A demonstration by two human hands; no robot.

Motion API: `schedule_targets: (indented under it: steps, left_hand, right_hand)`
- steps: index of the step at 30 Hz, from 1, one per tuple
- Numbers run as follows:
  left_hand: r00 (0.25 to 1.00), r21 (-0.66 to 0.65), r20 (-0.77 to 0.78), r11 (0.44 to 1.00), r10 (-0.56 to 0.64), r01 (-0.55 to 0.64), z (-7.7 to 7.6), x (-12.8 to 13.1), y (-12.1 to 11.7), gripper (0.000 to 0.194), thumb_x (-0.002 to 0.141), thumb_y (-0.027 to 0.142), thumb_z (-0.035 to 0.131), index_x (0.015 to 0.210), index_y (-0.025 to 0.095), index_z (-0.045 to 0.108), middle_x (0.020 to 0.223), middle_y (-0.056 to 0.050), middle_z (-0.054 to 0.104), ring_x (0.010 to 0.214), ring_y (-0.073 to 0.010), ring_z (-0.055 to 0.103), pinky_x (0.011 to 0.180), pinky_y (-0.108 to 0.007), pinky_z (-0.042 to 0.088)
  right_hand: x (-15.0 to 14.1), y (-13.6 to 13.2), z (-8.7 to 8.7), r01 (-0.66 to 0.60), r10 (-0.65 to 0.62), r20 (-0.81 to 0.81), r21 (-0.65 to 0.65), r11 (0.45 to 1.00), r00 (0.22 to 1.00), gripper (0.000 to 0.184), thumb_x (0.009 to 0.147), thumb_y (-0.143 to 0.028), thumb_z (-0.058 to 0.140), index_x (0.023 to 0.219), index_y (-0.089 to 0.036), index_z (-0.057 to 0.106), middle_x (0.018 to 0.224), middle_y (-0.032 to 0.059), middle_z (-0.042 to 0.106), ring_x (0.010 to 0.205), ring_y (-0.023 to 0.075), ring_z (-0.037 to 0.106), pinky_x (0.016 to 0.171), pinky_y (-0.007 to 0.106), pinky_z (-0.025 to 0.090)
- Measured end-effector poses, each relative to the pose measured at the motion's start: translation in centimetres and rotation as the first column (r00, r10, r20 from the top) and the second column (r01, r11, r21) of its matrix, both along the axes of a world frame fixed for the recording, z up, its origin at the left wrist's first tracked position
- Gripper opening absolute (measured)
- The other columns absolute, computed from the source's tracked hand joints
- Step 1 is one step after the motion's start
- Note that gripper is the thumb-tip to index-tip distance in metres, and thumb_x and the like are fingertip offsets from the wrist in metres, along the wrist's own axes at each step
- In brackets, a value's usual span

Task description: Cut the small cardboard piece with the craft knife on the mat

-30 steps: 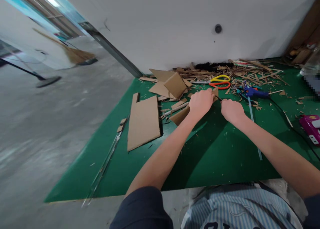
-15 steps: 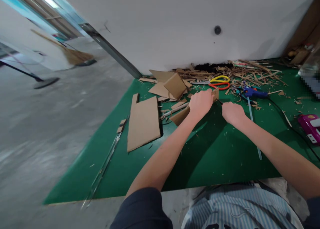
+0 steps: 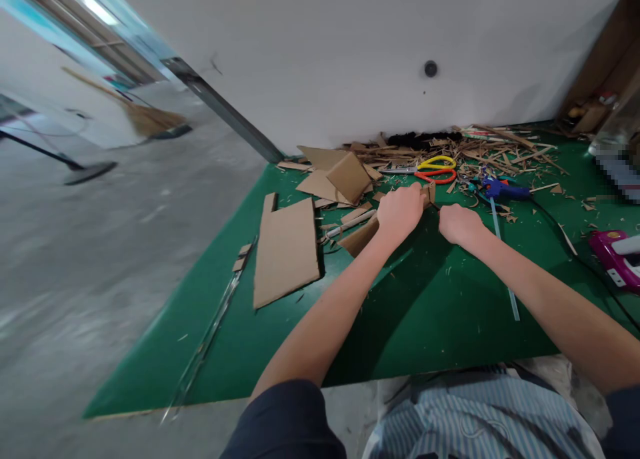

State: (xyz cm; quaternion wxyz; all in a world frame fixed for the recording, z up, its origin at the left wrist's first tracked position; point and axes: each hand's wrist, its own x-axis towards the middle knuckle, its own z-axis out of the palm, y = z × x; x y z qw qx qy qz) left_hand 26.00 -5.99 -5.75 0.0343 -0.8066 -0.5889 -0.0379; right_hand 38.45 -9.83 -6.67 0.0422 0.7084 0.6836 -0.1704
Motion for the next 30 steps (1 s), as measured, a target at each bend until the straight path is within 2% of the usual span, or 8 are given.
schedule_targets:
  steps: [8, 13, 18, 24, 30]
  left_hand:
    - [1.000, 0.016, 0.010, 1.000, 0.005, -0.005, 0.0, -0.1, 0.1, 0.031, 0.097, 0.037, 0.039, 0.108, 0.020, 0.063, 0.097, -0.014, 0.073, 0.094, -0.0339, 0.071, 0.077, -0.042, 0.054]
    - [1.000, -0.001, 0.008, 1.000, 0.023, -0.023, 0.0, -0.1, 0.2, 0.033, 0.098, 0.037, 0.038, 0.112, 0.020, 0.062, 0.100, -0.015, 0.073, 0.096, -0.0332, 0.071, 0.080, -0.042, 0.053]
    - [0.999, -0.005, 0.015, 1.000, 0.029, -0.029, 0.0, -0.2, 0.3, 0.034, 0.098, 0.037, 0.037, 0.111, 0.019, 0.062, 0.100, -0.015, 0.072, 0.097, -0.0339, 0.070, 0.079, -0.042, 0.053]
    - [0.998, -0.006, 0.046, 1.000, 0.031, -0.031, -0.2, -0.4, 0.6, 0.033, 0.097, 0.038, 0.038, 0.108, 0.019, 0.063, 0.097, -0.014, 0.072, 0.094, -0.0334, 0.070, 0.078, -0.041, 0.052]
    - [0.989, -0.008, 0.147, 1.000, 0.025, -0.024, 0.0, -1.2, 1.7, 0.027, 0.094, 0.036, 0.041, 0.095, 0.020, 0.062, 0.094, -0.013, 0.070, 0.088, -0.0305, 0.068, 0.072, -0.036, 0.048]
  right_hand:
    - [-0.1, -1.3, -0.4, 0.003, -0.003, 0.049, 0.002, 1.000, 0.999, 0.037, 0.088, -0.006, 0.045, 0.115, -0.011, 0.071, 0.110, 0.0233, 0.072, 0.103, 0.0278, 0.071, 0.081, 0.036, 0.054]
    - [0.0, -1.9, -0.1, -0.004, 0.006, 0.064, -0.024, 1.000, 0.998, 0.039, 0.087, -0.005, 0.043, 0.111, -0.012, 0.072, 0.109, 0.0219, 0.072, 0.102, 0.0308, 0.071, 0.078, 0.039, 0.055]
    - [0.3, -2.7, 0.4, -0.008, 0.012, 0.082, -0.056, 0.998, 0.997, 0.039, 0.084, -0.003, 0.045, 0.110, -0.013, 0.073, 0.109, 0.0210, 0.072, 0.099, 0.0318, 0.072, 0.075, 0.040, 0.056]
    - [2.0, -3.9, 1.6, -0.019, 0.030, 0.111, -0.099, 0.995, 0.993, 0.036, 0.084, -0.006, 0.046, 0.107, -0.012, 0.073, 0.105, 0.0198, 0.072, 0.092, 0.0336, 0.072, 0.068, 0.039, 0.055]
    - [2.6, -4.7, 1.7, -0.089, 0.085, 0.184, 0.017, 0.996, 0.979, 0.038, 0.096, -0.021, 0.039, 0.100, -0.012, 0.075, 0.099, 0.0204, 0.073, 0.092, 0.0335, 0.072, 0.070, 0.039, 0.052]
